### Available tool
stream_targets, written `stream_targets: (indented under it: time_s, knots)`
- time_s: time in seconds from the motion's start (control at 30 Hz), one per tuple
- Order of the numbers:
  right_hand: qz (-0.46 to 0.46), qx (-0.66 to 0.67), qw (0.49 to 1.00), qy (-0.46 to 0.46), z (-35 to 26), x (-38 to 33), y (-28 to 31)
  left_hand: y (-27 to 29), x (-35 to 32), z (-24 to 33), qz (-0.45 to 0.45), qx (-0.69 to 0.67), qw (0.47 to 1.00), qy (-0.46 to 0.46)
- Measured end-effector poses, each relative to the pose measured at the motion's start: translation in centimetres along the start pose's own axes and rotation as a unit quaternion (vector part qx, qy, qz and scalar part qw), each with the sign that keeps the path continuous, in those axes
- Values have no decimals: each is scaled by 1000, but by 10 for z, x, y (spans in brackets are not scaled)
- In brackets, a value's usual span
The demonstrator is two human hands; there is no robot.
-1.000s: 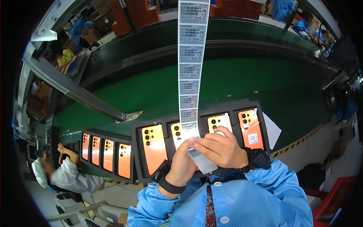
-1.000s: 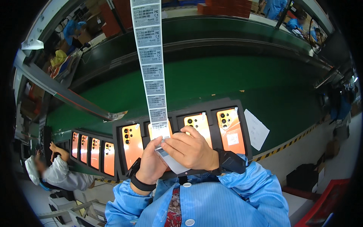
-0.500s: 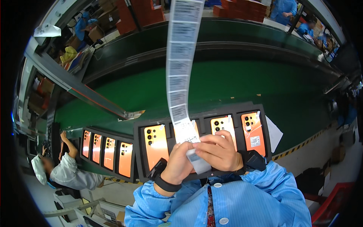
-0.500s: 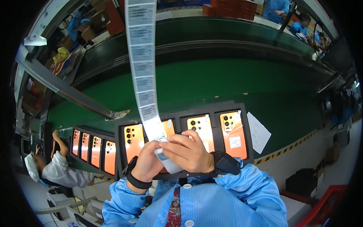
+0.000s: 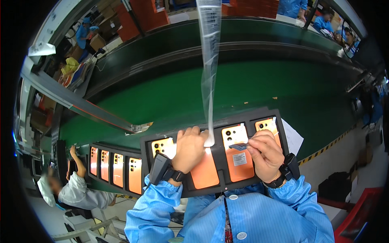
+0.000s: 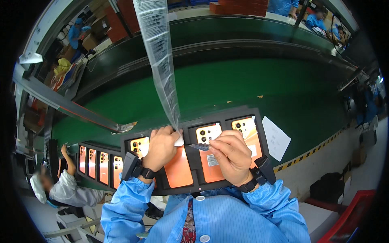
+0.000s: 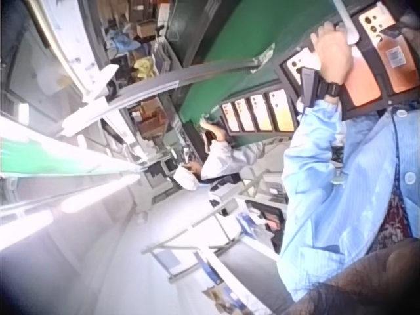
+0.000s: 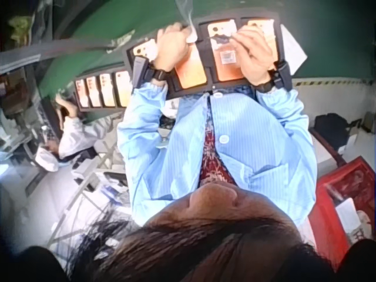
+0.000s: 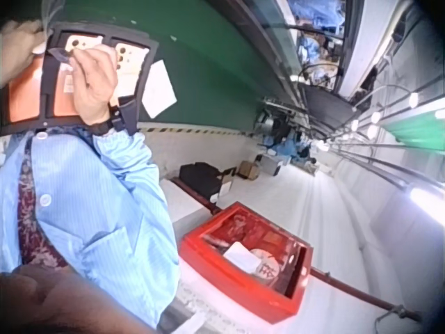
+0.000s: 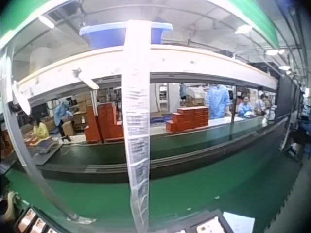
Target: Applying stickers and protective films to the back of smartphone devices on an assembly line.
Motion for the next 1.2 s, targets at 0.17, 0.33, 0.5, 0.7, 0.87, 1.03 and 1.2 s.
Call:
stream_targets:
  time_s: [0.17, 0.33, 0.5, 0.7, 0.87, 1.03, 1.2]
  knots:
    - [3, -27, 999, -20, 6, -2, 5, -11, 2, -2, -28, 63, 997, -46]
    - [-20, -19, 1000, -9, 8, -2, -4, -7, 8, 7, -10, 125, 977, -169]
    - [-14, -12, 999, -29, 11, 5, -3, -8, 11, 4, -56, 98, 967, -228]
    - [9, 10, 997, -76, 26, 1, 7, -15, 10, 13, -93, 148, 938, -298]
    - [19, 9, 996, -88, 29, -2, 12, -26, 12, 15, -130, 165, 929, -304]
    - [19, -10, 997, -79, 27, -3, 16, -33, 12, 17, -158, 173, 916, -325]
    - [23, -9, 996, -84, 27, -6, 20, -34, 14, 19, -135, 163, 911, -355]
Point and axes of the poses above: each hand's wrist, its own x-axis towards the middle knuckle, its own y-axis out of the back of the hand, z = x × y, the point moved 7 cm from there along x, towards the middle knuckle, and after that the axes turned 8 degrees about z, right-handed, at the moved point
